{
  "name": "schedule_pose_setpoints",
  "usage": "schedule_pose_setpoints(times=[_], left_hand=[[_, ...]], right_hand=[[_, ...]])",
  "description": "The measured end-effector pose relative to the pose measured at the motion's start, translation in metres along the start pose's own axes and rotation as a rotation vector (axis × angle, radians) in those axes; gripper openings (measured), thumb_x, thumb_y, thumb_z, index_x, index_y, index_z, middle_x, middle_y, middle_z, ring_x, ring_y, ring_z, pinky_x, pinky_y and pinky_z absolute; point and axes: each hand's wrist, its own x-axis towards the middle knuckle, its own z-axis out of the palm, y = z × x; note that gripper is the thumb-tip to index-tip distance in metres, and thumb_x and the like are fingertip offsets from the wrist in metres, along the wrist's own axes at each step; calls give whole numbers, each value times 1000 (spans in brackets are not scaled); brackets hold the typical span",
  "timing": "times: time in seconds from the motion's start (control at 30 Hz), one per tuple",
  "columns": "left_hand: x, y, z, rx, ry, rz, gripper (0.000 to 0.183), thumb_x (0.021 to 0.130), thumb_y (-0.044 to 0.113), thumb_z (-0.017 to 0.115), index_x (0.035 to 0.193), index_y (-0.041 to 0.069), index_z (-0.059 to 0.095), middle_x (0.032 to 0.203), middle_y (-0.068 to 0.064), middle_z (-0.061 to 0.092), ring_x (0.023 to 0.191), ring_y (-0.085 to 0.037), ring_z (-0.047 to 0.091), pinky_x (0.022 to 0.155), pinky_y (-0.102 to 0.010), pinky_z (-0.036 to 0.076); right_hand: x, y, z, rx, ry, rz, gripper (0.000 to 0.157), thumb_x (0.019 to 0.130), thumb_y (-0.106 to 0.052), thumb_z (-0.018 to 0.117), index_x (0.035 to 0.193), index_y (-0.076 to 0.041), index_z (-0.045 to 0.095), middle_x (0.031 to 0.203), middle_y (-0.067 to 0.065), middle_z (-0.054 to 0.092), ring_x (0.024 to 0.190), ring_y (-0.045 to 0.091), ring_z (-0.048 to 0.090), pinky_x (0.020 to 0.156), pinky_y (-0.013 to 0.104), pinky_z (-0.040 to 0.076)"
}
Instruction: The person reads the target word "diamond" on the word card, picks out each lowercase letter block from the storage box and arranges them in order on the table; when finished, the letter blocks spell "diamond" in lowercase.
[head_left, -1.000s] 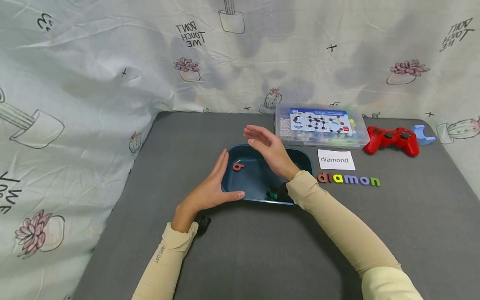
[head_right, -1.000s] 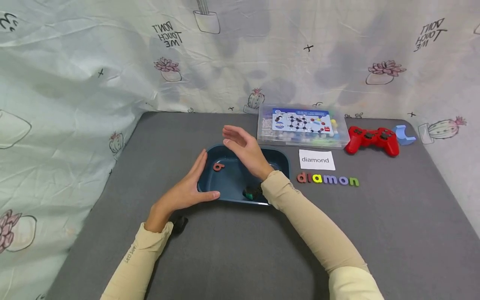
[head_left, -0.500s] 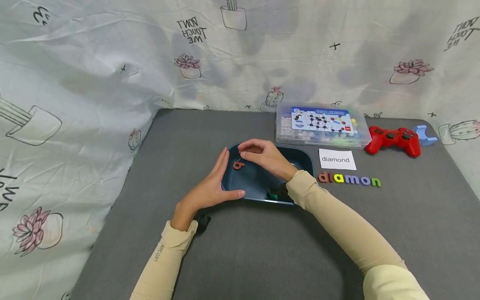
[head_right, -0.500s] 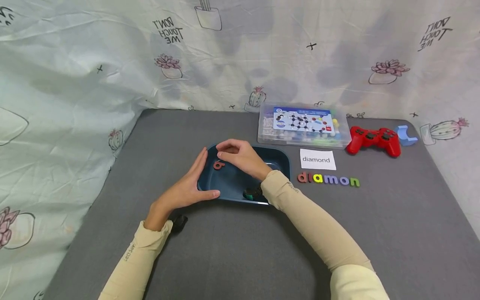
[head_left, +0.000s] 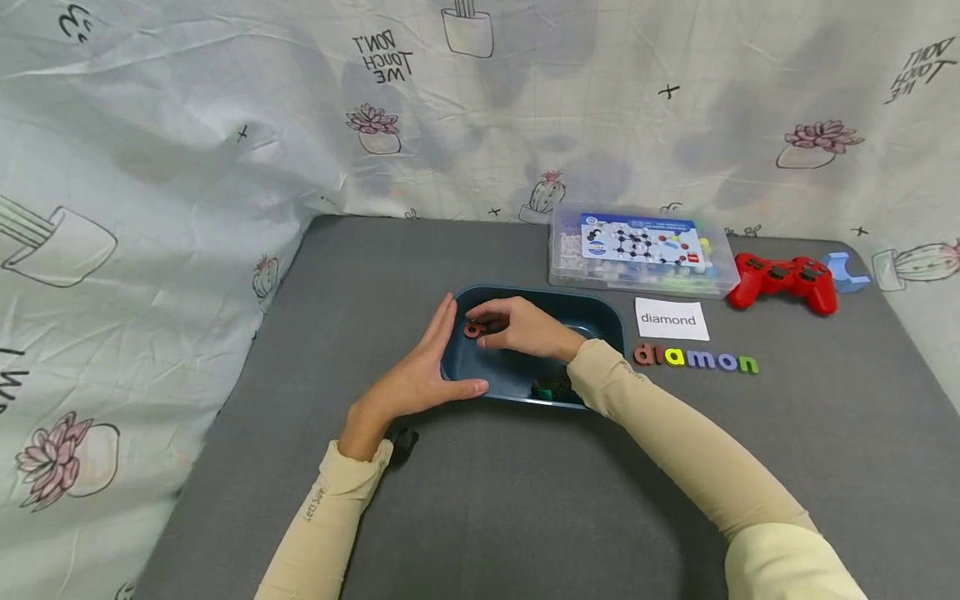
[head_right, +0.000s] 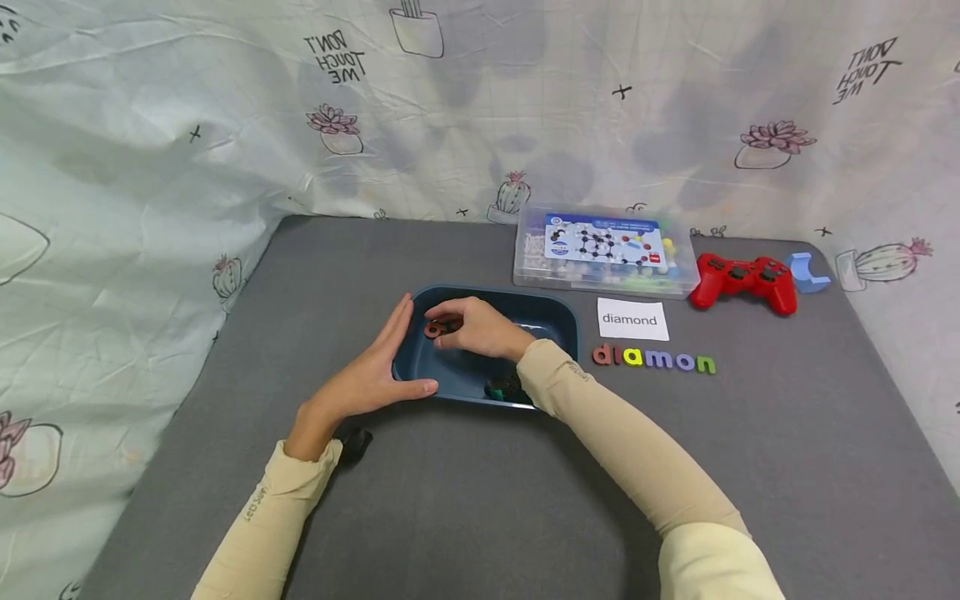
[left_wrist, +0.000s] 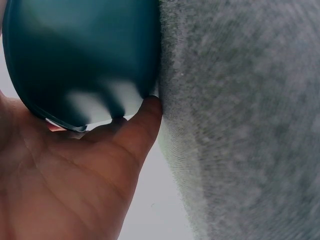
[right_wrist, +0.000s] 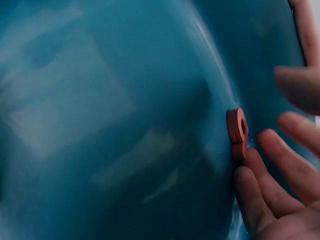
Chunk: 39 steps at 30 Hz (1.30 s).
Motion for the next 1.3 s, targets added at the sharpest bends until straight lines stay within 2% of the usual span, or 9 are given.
schedule_pose_setpoints(times=[0.13,0.23,0.5,0.77,0.9,1.03,1.3], left_hand=[[-1,-1,0,1,-6,9,128,90,68,77,172,22,-10,178,4,-18,162,-22,-1,125,-62,19],[-1,-2,0,6,-11,15,129,90,68,77,172,20,-10,178,3,-19,162,-23,-1,125,-62,19],[-1,-1,1,17,-9,16,128,90,67,77,172,19,-9,178,1,-18,163,-26,-1,125,-63,18],[0,-3,0,13,-6,12,128,90,67,78,172,21,-9,178,3,-18,162,-22,-2,125,-61,18],[-1,-3,0,9,-5,17,128,90,66,78,172,21,-10,178,4,-18,162,-20,-2,126,-60,18],[-1,-3,0,1,-6,18,128,90,66,77,172,20,-10,178,4,-18,162,-19,-2,126,-59,18],[1,-3,0,7,-7,24,128,90,66,78,172,20,-10,178,2,-18,163,-22,-4,126,-62,16]], right_hand=[[0,2,1,-78,-110,-54,59,97,-5,76,152,2,56,147,15,62,136,28,58,117,45,42],[-1,3,1,-150,-147,-101,59,96,-4,76,151,3,57,148,16,61,136,30,56,118,46,40],[-3,4,1,-270,-123,-152,40,95,5,74,134,4,71,142,16,62,125,31,59,112,48,45],[0,9,1,-406,-99,-208,32,95,8,73,125,-1,78,127,12,66,116,28,59,107,47,48],[2,10,1,-418,-89,-238,24,95,7,74,116,-2,79,114,9,65,102,24,58,96,41,52],[3,10,2,-411,-97,-232,17,96,5,74,110,-3,77,105,7,63,93,20,57,85,35,50],[2,4,-1,-381,-82,-163,16,94,6,76,106,-3,73,103,7,61,90,20,58,81,33,52]])
